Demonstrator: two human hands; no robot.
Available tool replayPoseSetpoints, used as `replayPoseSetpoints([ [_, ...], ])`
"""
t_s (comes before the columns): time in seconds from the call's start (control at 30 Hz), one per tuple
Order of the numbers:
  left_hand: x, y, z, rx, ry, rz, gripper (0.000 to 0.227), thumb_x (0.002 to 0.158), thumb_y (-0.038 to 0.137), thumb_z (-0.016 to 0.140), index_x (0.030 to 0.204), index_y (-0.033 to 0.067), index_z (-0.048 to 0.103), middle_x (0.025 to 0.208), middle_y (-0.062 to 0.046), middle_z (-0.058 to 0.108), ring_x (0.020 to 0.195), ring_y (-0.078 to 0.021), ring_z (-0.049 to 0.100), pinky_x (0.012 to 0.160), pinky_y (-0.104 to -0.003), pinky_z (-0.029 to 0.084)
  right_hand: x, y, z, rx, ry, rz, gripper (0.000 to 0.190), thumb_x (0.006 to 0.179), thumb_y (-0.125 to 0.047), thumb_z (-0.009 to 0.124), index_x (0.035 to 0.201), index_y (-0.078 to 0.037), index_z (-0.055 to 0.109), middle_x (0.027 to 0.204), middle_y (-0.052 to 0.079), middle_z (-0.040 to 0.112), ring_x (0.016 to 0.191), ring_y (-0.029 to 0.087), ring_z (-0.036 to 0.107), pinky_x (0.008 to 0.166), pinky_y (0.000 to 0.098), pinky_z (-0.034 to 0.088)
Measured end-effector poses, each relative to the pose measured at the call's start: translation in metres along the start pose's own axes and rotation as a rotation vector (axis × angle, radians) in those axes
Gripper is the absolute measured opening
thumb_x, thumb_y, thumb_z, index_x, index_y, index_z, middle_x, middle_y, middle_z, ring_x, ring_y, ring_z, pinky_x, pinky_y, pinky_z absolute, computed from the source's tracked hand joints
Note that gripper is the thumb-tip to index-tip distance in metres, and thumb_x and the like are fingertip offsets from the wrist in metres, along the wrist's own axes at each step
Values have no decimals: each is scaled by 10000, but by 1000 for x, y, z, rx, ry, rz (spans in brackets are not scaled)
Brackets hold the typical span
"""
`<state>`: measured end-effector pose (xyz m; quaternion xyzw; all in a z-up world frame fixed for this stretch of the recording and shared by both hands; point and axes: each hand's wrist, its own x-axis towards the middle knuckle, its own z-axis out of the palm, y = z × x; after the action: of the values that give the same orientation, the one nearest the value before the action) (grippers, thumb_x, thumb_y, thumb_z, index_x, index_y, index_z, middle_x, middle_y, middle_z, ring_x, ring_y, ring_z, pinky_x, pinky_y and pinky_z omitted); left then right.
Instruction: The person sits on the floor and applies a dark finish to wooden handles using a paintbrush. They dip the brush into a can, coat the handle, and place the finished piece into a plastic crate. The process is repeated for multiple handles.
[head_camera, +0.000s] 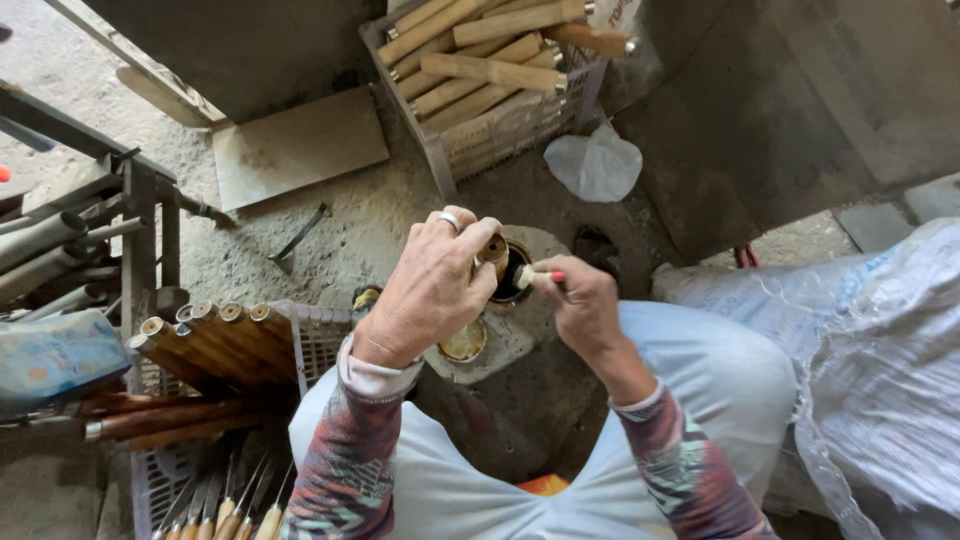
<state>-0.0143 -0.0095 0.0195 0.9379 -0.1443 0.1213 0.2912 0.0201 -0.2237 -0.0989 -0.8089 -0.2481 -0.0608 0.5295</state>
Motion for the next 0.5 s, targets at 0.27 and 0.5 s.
replayPoseSetpoints([
  [0.27,-1,-1,-5,-17,-51,-21,384,864,106,656,1243,50,634,1064,-165,634,1044,-347,586,882,-451,433,8,55,57,-273,-124,70,165,905,-135,708,1055,-81,748,975,152,725,864,360,696,727,429,540],
  [0.5,-4,-1,-7,11,-59,-2,414,868,68,624,1281,37,614,1086,-159,637,1058,-339,586,899,-443,425,7,18,20,-50,-63,96,123,968,-115,687,1049,-41,742,811,104,709,685,216,676,618,333,526],
])
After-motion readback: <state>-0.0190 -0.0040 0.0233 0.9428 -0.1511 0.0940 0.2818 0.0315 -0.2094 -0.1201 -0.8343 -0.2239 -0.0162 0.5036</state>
